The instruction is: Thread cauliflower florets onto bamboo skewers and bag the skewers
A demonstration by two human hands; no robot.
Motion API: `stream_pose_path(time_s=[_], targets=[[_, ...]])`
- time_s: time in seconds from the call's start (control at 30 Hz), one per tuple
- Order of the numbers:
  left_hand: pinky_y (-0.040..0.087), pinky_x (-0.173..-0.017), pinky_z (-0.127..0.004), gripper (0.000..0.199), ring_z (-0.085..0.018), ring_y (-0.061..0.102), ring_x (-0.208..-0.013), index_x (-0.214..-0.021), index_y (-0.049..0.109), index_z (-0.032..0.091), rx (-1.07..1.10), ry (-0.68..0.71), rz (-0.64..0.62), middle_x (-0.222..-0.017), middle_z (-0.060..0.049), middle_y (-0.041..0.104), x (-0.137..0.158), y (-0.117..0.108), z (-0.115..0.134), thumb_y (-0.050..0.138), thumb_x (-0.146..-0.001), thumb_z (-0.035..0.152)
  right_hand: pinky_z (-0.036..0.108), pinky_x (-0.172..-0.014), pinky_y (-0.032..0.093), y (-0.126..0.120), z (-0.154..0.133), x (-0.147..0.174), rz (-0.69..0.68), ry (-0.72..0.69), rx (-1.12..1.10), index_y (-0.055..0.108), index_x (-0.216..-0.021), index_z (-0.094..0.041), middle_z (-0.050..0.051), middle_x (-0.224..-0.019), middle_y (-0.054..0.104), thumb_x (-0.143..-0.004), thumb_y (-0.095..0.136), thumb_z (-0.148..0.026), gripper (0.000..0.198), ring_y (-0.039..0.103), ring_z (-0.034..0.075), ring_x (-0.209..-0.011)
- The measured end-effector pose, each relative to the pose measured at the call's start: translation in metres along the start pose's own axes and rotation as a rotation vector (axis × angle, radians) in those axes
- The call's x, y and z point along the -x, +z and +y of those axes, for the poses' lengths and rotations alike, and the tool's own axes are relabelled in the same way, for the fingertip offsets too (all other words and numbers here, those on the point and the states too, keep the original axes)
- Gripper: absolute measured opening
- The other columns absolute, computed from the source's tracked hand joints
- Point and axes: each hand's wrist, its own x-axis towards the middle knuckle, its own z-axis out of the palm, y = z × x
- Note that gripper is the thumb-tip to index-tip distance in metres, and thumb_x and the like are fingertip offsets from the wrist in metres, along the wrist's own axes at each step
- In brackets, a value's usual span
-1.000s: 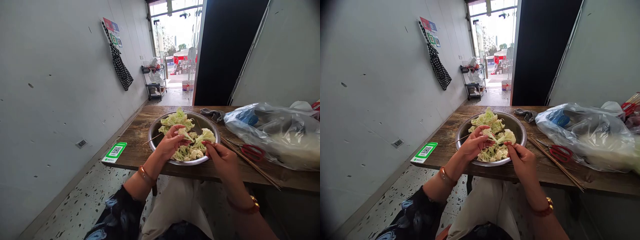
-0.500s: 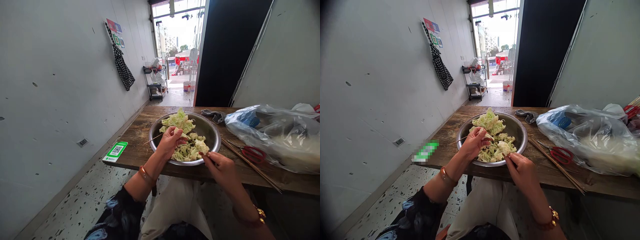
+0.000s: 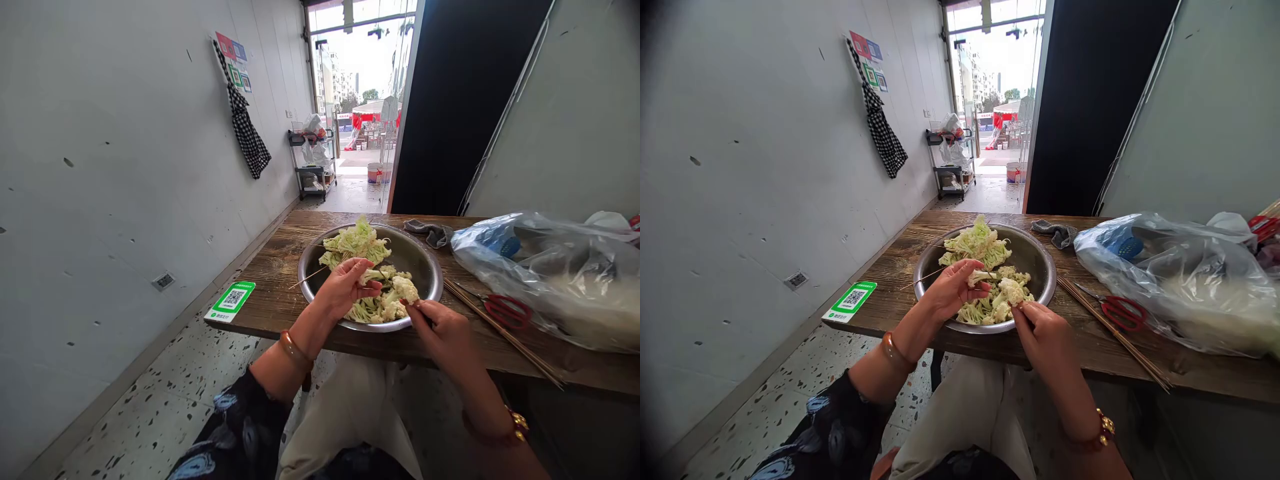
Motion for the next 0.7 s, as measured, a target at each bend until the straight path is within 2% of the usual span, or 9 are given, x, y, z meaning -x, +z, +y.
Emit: stream_pose_path(time_s=[0.13,0.27,0.43,0.57,0.7], targets=[[0.059,-0.066,-0.034,0.037,-0.016,0.067,-0.07,-0.092,0.058,0.014,-0.024,-0.027,-0.062,-0.081,0.0,0.059,0.001,0.002,0.0,0.081,-0.068,0.029,0.028,-0.068,0.042,-0.001,0.002,-0.003,0.013,0.016,-0.021,0.065,-0.073,-0.02,0.004,-0.081,0.071,-0.094,0.047,-0.039,0.033,0.065,0.019,-0.074],[0.057,-0.077,-0.038,0.035,-0.015,0.066,-0.075,-0.092,0.06,0.013,-0.017,-0.017,-0.107,-0.081,0.0,0.06,0.003,0.006,-0.001,0.081,-0.068,0.028,0.027,-0.065,0.041,0.001,0.005,-0.005,0.039,0.009,-0.019,0.064,-0.072,-0.02,0.004,-0.078,0.07,-0.094,0.047,-0.039,0.033,0.063,0.018,-0.07],[0.052,-0.085,-0.032,0.044,-0.015,0.067,-0.083,-0.095,0.063,0.013,-0.041,-0.01,-0.121,-0.088,-0.002,0.065,0.004,0.009,-0.003,0.085,-0.058,0.011,0.027,-0.063,0.041,0.004,0.01,-0.006,0.05,0.014,-0.039,0.065,-0.072,-0.02,0.003,-0.073,0.067,-0.093,0.048,-0.039,0.033,0.06,0.017,-0.066],[0.053,-0.083,-0.033,0.037,-0.015,0.068,-0.076,-0.098,0.062,0.011,-0.022,0.0,-0.062,-0.076,-0.004,0.066,0.001,0.005,-0.003,0.081,-0.068,0.023,0.026,-0.063,0.042,0.003,0.006,-0.003,0.062,0.055,-0.153,0.064,-0.07,-0.02,0.001,-0.071,0.066,-0.091,0.051,-0.041,0.033,0.06,0.017,-0.067],[0.055,-0.078,-0.034,0.037,-0.017,0.069,-0.077,-0.104,0.06,0.015,0.028,0.023,-0.017,-0.077,-0.004,0.067,-0.002,0.002,-0.002,0.075,-0.074,0.03,0.025,-0.06,0.042,0.001,-0.005,0.003,0.058,0.102,-0.256,0.058,-0.061,-0.019,-0.001,-0.062,0.06,-0.091,0.052,-0.041,0.037,0.057,0.015,-0.062]])
